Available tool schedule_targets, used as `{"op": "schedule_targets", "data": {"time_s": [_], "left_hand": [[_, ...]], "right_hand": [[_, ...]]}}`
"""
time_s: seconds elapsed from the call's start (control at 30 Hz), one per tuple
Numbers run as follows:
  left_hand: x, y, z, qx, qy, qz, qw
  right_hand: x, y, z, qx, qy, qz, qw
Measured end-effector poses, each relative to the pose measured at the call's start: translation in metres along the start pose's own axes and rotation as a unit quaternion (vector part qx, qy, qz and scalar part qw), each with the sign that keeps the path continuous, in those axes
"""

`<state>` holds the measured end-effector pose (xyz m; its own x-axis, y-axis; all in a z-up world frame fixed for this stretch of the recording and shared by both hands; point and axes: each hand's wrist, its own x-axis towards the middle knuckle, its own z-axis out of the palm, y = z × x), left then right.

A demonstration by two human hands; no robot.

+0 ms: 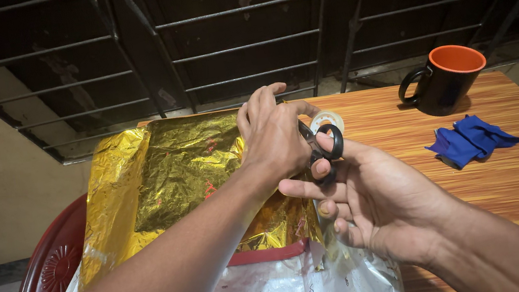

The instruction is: The person wraps a rectangular object with gold foil, folds the edges, and secures them with clear tape. They use scissors to cut tape and adjust the foil to cover the object fully.

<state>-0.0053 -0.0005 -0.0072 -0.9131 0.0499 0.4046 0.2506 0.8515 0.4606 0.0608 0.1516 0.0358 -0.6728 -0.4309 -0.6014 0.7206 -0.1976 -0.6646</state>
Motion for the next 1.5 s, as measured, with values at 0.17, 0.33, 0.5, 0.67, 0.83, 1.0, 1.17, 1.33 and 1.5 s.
{"op": "schedule_targets", "data": {"time_s": [0.17, 0.33, 0.5, 0.67, 0.83, 1.0, 1.17, 1.33, 1.5], "left_hand": [[-0.001, -0.001, 0.0, -0.005, 0.007, 0.012, 1.0], [-0.003, 0.001, -0.004, -0.016, -0.004, 0.015, 1.0], [0.0, 0.005, -0.008, -0.033, -0.017, 0.003, 0.999], [0.003, 0.013, -0.015, -0.042, -0.039, -0.016, 0.998], [0.001, 0.031, -0.021, 0.02, -0.007, 0.016, 1.0], [-0.016, 0.074, -0.009, 0.038, -0.002, 0.14, 0.989], [-0.039, 0.123, 0.023, 0.157, -0.199, 0.199, 0.947], [-0.054, 0.142, 0.049, 0.17, -0.289, 0.213, 0.918], [-0.064, 0.144, 0.067, 0.165, -0.302, 0.201, 0.917]], "right_hand": [[0.001, 0.005, -0.013, -0.01, 0.001, 0.006, 1.0], [-0.012, 0.016, -0.046, -0.006, -0.072, 0.004, 0.997], [-0.035, 0.023, -0.099, 0.055, -0.159, 0.033, 0.985], [-0.038, 0.022, -0.18, 0.027, -0.151, 0.046, 0.987], [-0.026, 0.017, -0.27, -0.052, -0.148, 0.077, 0.985], [-0.017, 0.039, -0.344, -0.304, 0.29, -0.082, 0.904], [-0.005, 0.056, -0.397, -0.48, 0.39, -0.123, 0.776], [-0.009, 0.057, -0.408, -0.57, 0.384, -0.146, 0.712], [-0.007, 0.049, -0.404, -0.624, 0.463, -0.038, 0.628]]}}
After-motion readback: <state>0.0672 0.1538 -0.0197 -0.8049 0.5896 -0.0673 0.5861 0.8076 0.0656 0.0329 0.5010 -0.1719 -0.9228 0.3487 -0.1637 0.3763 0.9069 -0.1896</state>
